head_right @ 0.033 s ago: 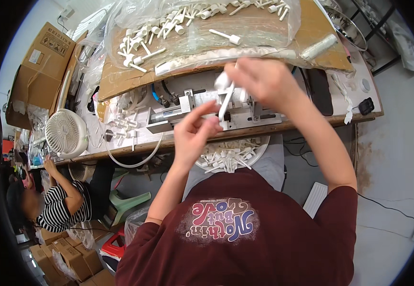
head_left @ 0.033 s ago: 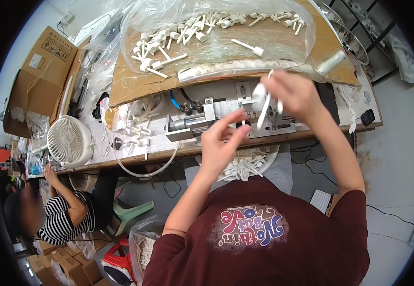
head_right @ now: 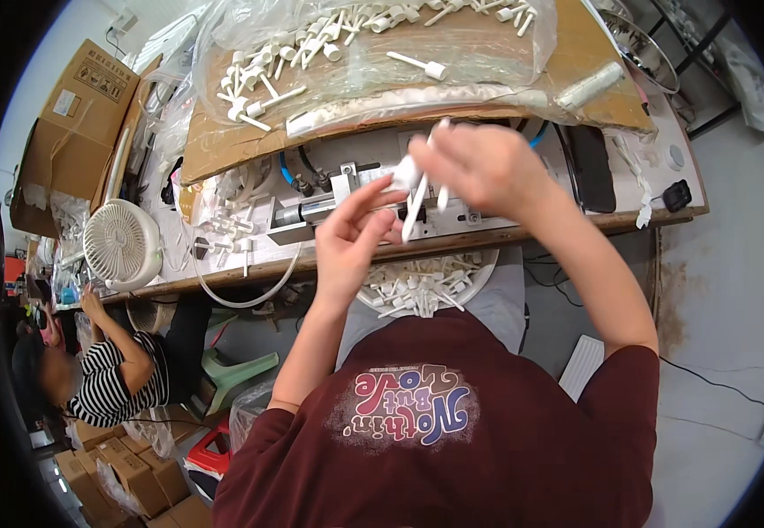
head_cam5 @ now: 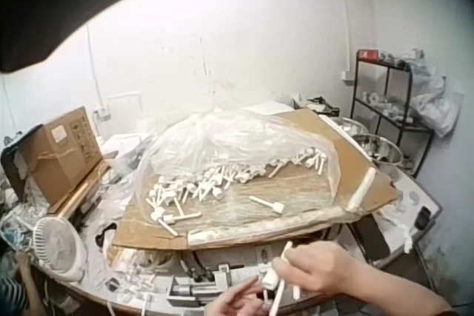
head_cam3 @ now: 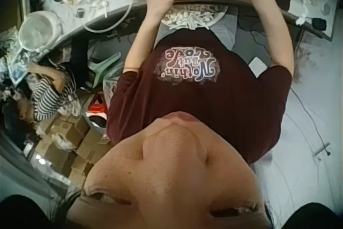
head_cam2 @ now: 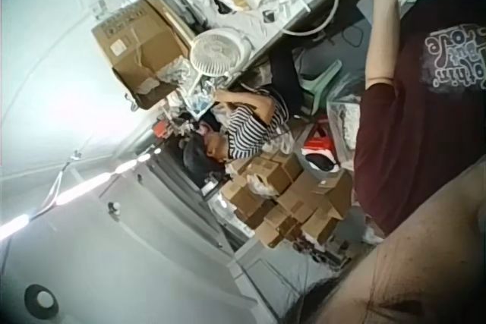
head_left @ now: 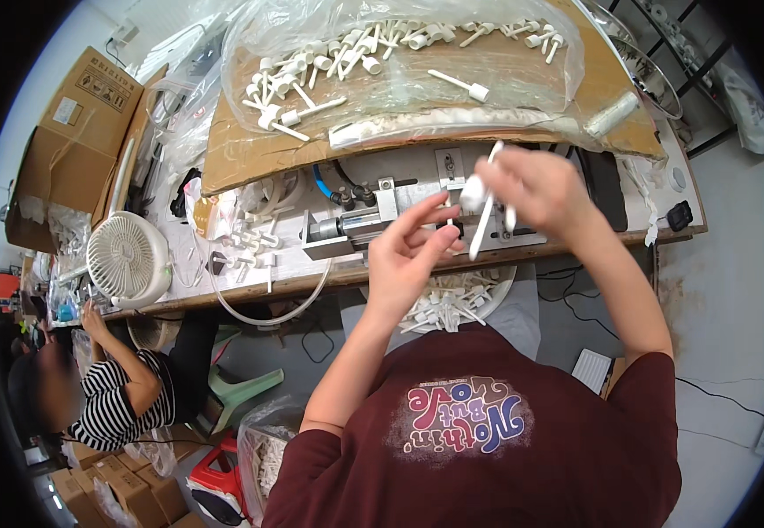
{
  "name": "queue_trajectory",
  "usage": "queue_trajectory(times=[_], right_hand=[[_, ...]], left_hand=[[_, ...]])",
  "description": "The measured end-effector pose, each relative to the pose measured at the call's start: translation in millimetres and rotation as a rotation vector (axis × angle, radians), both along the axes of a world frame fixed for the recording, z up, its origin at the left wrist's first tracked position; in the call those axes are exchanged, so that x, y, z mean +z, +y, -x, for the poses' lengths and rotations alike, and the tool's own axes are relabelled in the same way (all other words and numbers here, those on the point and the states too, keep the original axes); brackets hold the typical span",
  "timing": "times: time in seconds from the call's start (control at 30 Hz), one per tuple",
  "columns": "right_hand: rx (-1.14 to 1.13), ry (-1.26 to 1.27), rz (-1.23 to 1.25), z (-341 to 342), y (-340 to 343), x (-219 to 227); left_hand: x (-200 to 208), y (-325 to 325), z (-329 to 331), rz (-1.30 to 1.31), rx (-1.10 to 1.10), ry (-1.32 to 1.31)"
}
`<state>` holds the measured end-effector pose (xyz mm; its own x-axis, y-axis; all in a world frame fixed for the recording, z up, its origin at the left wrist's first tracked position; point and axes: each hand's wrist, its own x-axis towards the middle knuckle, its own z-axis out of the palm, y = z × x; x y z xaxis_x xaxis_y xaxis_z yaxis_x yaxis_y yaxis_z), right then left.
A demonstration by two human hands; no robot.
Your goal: The person is using a pneumatic jig to assemble or test white plastic components at a workshop bench.
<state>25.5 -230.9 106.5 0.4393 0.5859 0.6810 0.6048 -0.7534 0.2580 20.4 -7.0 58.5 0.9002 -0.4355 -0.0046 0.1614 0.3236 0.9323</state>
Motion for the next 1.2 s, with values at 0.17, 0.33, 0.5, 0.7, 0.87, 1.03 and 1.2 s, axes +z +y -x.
queue_trajectory(times=[0.17, 0.33, 0.5, 0.7, 0.87, 1.03, 1.2], right_hand=[[0.03, 0.126, -0.005, 26.8, 18.1, -20.6], [-0.042, 0.454, -0.774, 44.9, 26.2, -38.7], [-0.007, 1.207, -1.424, 66.9, 27.4, -42.3], [-0.002, 1.489, -1.456, 82.9, 27.4, -35.1], [-0.021, 1.57, -1.497, 87.0, 23.0, -56.3], [-0.115, 1.539, -1.503, 89.3, 32.7, -59.3], [-0.029, 1.612, -1.423, 92.8, 41.9, -62.6]], left_hand=[[10.6, 6.2, 4.8, -0.09, -0.04, -0.168], [-6.3, 12.2, 10.4, -0.468, 0.155, -0.663], [-43.4, 9.3, 10.7, -0.861, 0.146, -1.095], [-41.5, -3.4, 3.8, -0.936, 0.134, -1.212], [-41.9, -3.0, 2.6, -0.925, 0.14, -1.191], [-38.2, 0.8, 4.5, -0.806, 0.049, -0.961], [-17.6, -1.8, 17.1, -0.488, -0.114, -0.891]])
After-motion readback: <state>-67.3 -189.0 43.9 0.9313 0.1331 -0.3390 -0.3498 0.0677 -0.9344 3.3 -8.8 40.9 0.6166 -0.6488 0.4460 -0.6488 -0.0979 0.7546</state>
